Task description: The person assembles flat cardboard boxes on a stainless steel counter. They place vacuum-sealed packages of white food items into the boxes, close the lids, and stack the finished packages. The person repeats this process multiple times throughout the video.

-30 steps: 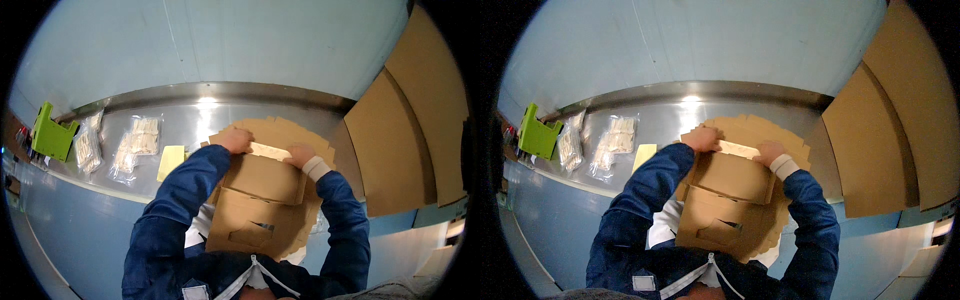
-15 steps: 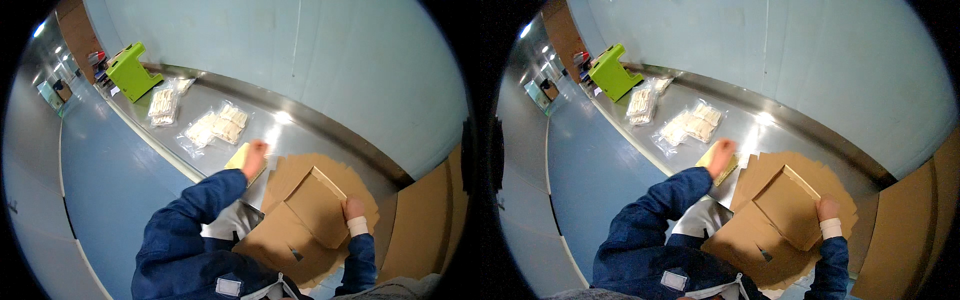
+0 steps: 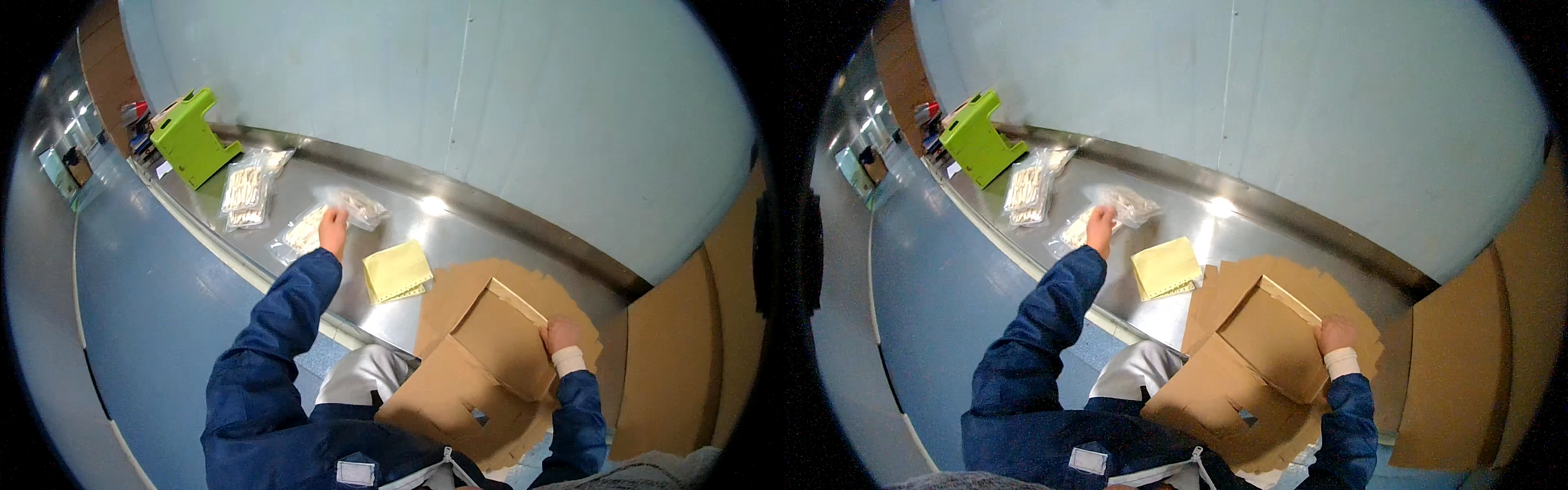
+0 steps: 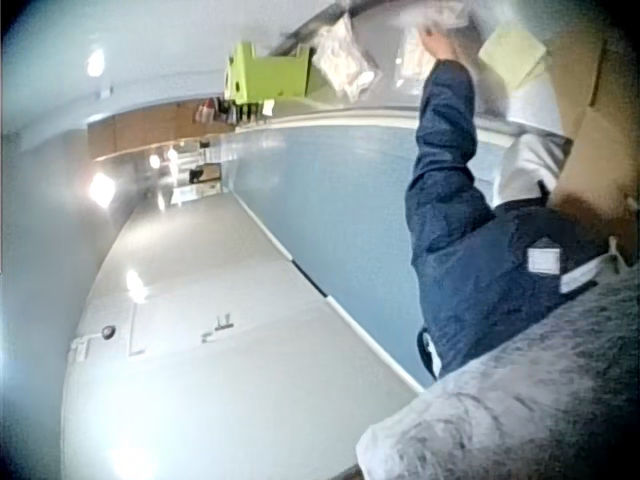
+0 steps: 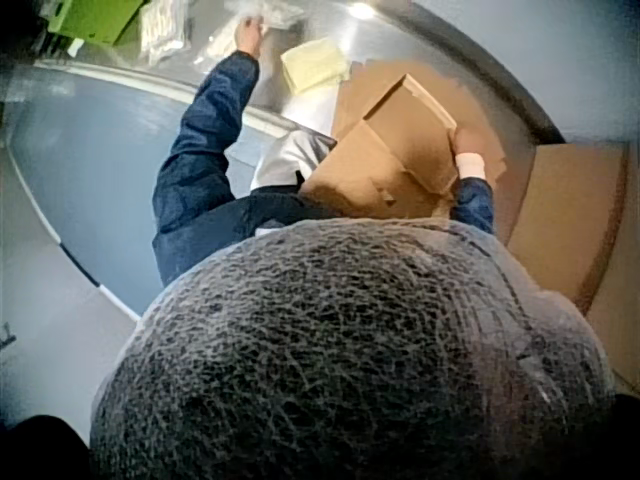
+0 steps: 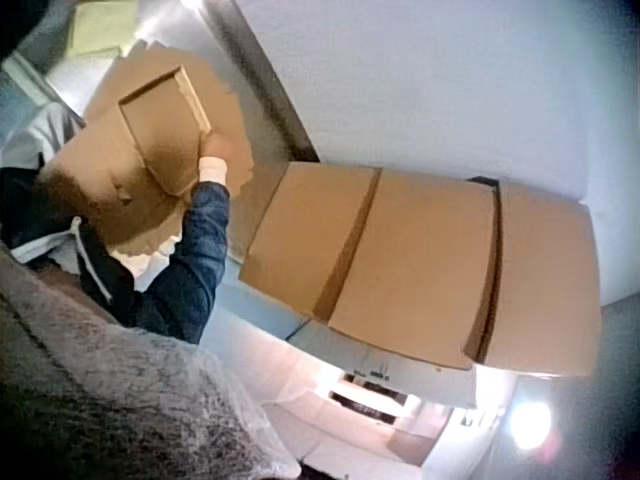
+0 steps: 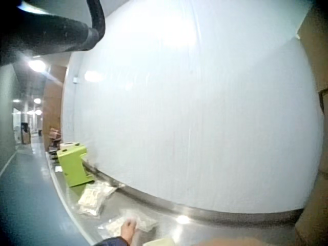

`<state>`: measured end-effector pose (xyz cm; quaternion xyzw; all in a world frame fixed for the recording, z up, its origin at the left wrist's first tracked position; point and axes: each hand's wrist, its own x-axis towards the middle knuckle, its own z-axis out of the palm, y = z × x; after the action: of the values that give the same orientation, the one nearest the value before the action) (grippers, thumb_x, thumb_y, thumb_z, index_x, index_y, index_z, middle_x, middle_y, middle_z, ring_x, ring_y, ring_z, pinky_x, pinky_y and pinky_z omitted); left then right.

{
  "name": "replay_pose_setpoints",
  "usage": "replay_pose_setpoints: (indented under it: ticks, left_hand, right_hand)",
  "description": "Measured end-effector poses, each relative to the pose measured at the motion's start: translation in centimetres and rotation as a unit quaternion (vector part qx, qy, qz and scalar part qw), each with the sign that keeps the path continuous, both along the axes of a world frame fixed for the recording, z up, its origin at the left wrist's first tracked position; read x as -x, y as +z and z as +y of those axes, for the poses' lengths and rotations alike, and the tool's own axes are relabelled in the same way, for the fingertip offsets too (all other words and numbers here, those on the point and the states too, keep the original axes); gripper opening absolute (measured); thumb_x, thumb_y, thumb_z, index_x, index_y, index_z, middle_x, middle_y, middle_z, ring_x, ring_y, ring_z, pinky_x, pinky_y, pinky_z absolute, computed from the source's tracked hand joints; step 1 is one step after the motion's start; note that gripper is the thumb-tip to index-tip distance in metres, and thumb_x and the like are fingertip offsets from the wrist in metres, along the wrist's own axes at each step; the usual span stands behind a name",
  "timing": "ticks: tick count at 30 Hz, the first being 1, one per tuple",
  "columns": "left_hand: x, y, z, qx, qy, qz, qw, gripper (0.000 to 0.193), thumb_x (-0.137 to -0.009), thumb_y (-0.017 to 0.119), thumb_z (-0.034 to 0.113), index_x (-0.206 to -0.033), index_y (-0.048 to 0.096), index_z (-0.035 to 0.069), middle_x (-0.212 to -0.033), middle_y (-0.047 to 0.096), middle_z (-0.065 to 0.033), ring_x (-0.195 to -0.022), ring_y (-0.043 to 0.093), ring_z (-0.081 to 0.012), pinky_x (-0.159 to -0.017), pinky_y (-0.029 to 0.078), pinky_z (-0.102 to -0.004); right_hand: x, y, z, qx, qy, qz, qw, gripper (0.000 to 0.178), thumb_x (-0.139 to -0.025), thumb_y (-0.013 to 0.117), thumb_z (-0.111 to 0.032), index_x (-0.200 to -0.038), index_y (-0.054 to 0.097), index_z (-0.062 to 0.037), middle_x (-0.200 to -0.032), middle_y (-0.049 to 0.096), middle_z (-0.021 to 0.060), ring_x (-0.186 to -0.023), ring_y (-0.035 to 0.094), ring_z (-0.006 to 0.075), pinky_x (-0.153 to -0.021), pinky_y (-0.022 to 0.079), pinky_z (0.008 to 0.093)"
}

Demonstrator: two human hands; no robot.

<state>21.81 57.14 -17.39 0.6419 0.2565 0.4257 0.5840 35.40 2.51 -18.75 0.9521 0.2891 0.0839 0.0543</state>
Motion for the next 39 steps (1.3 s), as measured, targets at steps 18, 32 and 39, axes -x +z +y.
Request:
replay_pose_setpoints:
  ticks: [18,32,39]
  left_hand:
    - [0.2,19.4,-19.5,-0.168,-0.662,0.186,0.706,0.019,-0.094,0.049,0.022,-0.094,0.056,0.004,-0.089,0.054,0.0033,-0.087,0.047,-0.0069,-0.080,0.040,-0.0243]
    - [0.5,7.4,-23.6,0.246,-0.655,0.174,0.693,0.046,-0.099,0.025,0.036,-0.127,0.037,0.001,-0.121,0.049,-0.0154,-0.111,0.051,-0.0267,-0.094,0.043,-0.0375]
    - [-0.7,3.5,-27.3,0.230,-0.614,0.193,0.729,0.038,-0.097,0.038,0.031,-0.120,0.046,0.002,-0.110,0.057,-0.0106,-0.094,0.058,-0.0196,-0.084,0.047,-0.0311]
  right_hand:
    - [6.8,18.8,8.9,-0.554,0.215,0.338,0.730,0.046,-0.082,0.064,-0.018,-0.122,0.048,-0.0031,-0.117,0.055,0.0093,-0.104,0.054,0.0170,-0.085,0.045,0.0296]
    - [5.2,10.7,-2.6,-0.794,0.016,0.225,0.565,0.024,-0.092,0.048,-0.018,-0.100,0.060,0.0008,-0.086,0.063,0.0041,-0.079,0.058,0.0107,-0.073,0.046,0.0240]
    - [6.8,5.7,-3.9,-0.824,-0.027,0.163,0.543,0.022,-0.090,0.050,-0.016,-0.099,0.060,0.0020,-0.092,0.062,0.0052,-0.082,0.056,0.0099,-0.071,0.045,0.0235]
